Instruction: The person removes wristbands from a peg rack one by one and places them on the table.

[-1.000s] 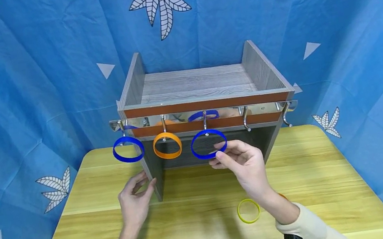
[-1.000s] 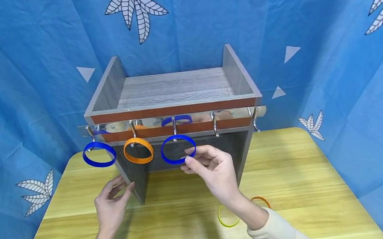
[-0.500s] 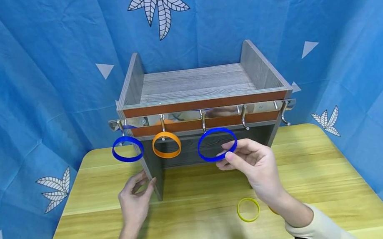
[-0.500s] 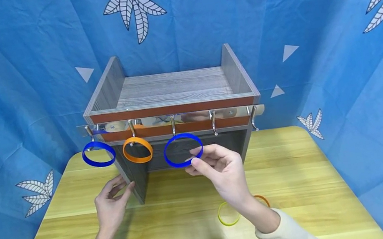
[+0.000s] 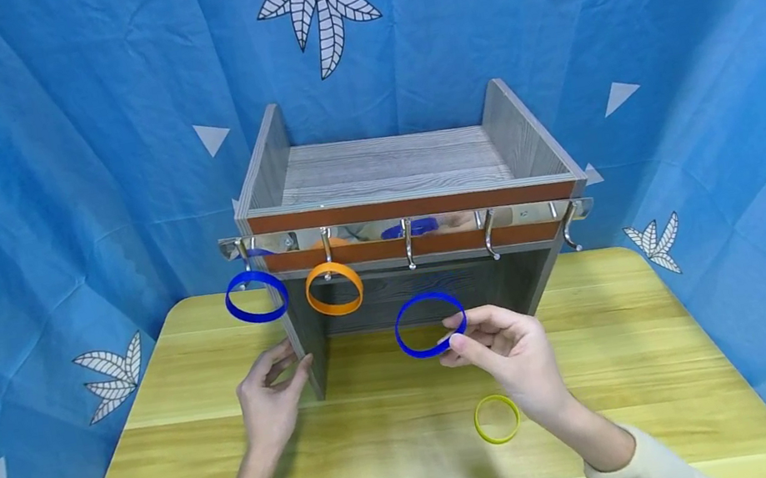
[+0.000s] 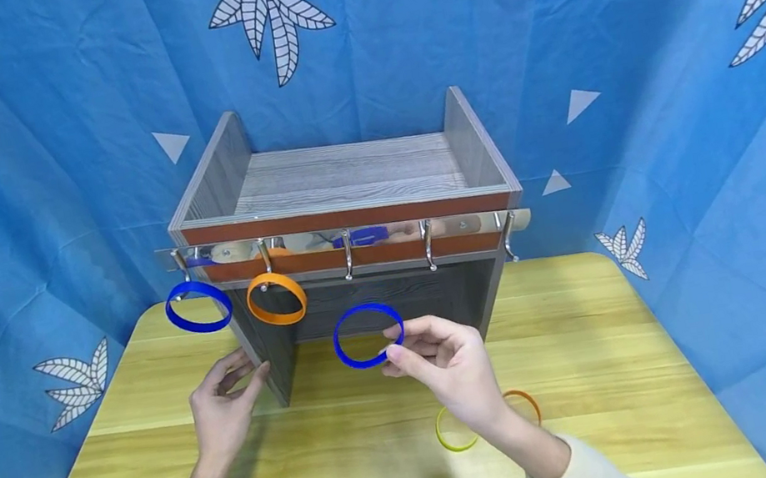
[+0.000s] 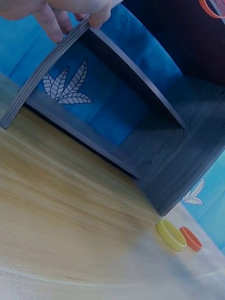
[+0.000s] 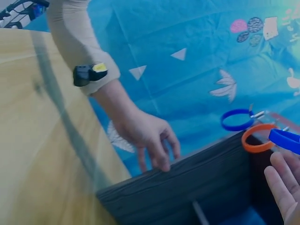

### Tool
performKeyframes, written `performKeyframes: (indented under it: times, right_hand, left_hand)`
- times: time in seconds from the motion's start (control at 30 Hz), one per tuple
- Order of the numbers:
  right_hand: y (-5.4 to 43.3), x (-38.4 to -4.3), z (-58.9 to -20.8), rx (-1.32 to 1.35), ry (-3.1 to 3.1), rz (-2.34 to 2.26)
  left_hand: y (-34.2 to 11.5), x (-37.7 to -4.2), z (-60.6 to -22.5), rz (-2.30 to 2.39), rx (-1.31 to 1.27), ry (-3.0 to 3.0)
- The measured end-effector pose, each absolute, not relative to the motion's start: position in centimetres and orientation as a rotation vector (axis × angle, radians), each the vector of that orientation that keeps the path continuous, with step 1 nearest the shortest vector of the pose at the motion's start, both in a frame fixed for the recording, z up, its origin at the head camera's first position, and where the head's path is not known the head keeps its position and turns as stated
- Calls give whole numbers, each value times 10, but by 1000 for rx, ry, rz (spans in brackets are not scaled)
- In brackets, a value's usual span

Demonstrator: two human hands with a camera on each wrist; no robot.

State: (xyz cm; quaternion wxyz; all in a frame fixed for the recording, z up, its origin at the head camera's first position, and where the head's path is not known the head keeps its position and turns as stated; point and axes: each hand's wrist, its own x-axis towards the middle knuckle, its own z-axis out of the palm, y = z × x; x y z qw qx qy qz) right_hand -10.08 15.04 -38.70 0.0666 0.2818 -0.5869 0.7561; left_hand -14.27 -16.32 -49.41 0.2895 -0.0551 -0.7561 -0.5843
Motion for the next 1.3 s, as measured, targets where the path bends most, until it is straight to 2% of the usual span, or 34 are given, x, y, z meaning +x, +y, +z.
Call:
performKeyframes:
  times: [0.2, 0.77, 1.03, 1.3]
  right_hand:
    - [153, -103, -407, 861, -1831, 2322]
    - [171, -104, -465, 564, -2185, 2391]
    - [179, -97, -483, 197, -2437, 2381]
    - [183, -94, -502, 45, -2506, 2375]
  left_hand:
    - [-163, -143, -494, -1583, -146, -2015]
    - [-163, -144, -495, -1564, -160, -2024]
    - [-163, -143, -496, -1552, -155, -2029]
    - [-163, -143, -494, -1546, -162, -2013]
